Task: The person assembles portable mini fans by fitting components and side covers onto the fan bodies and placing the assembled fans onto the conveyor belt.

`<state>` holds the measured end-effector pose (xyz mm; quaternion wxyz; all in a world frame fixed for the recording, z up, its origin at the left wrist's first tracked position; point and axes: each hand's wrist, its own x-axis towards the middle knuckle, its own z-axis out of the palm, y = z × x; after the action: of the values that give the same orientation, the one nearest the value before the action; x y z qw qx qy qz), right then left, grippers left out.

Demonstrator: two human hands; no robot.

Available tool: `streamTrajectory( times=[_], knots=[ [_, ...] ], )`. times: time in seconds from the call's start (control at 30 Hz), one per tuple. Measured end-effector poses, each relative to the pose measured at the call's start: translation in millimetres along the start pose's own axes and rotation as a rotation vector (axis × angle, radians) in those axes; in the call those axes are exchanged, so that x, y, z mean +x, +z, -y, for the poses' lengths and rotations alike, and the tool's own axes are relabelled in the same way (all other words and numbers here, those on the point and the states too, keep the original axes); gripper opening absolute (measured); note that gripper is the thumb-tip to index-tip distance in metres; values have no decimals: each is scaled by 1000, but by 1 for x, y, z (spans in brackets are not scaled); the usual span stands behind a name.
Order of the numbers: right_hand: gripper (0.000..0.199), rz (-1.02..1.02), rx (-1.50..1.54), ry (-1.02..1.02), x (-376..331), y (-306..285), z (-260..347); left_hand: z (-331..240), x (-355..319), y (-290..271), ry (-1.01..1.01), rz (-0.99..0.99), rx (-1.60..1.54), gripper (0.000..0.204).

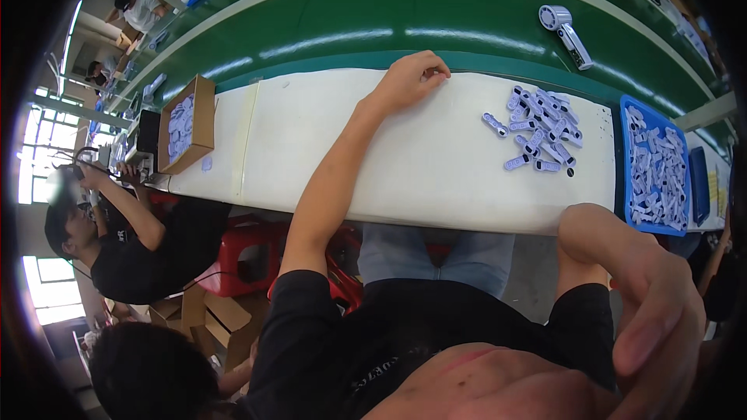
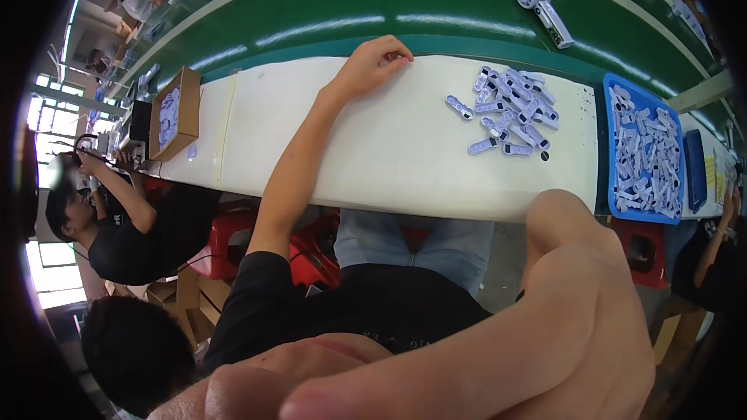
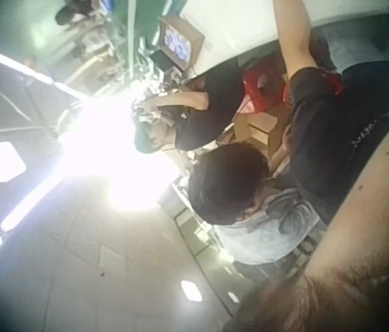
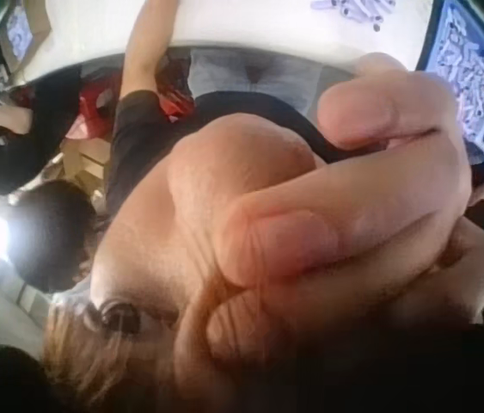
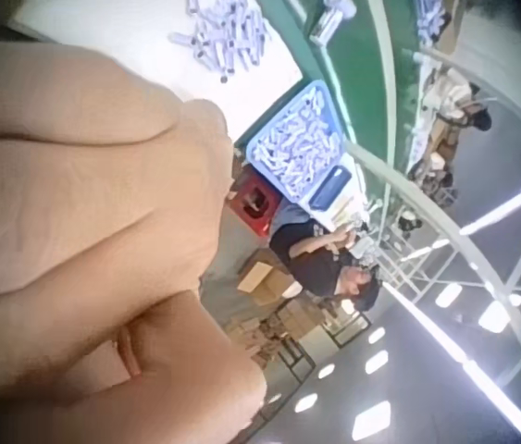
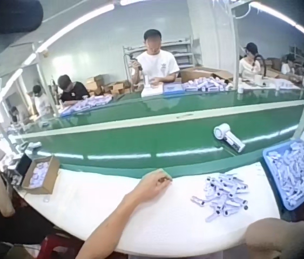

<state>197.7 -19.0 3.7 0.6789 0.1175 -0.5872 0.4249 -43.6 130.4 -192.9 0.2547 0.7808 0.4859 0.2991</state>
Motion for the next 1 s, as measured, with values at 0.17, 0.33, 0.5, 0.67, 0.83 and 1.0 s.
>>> streamTrajectory(
  times=[0.17, 0.33, 0.5, 0.67, 0.83, 1.0],
  knots=[
    [30, 4, 43, -34, -5, 5, 8, 0, -1, 1, -12, -11, -8, 11],
    [29, 66, 105, -54, 4, 18, 1, 3, -5, -3, -4, -13, -8, 11],
    [29, 117, 190, -58, 8, 21, -2, 1, -3, -3, 0, -18, -8, 11],
    [29, 142, 276, -47, 8, 21, -4, -1, -2, -2, -14, 3, -14, 10],
    [29, 154, 335, -35, 6, 24, -1, -1, -1, -1, -1, 15, -5, 10],
    [29, 139, 387, -26, 8, 34, -18, 3, -5, -4, -19, -9, 24, 10]
  ],
)
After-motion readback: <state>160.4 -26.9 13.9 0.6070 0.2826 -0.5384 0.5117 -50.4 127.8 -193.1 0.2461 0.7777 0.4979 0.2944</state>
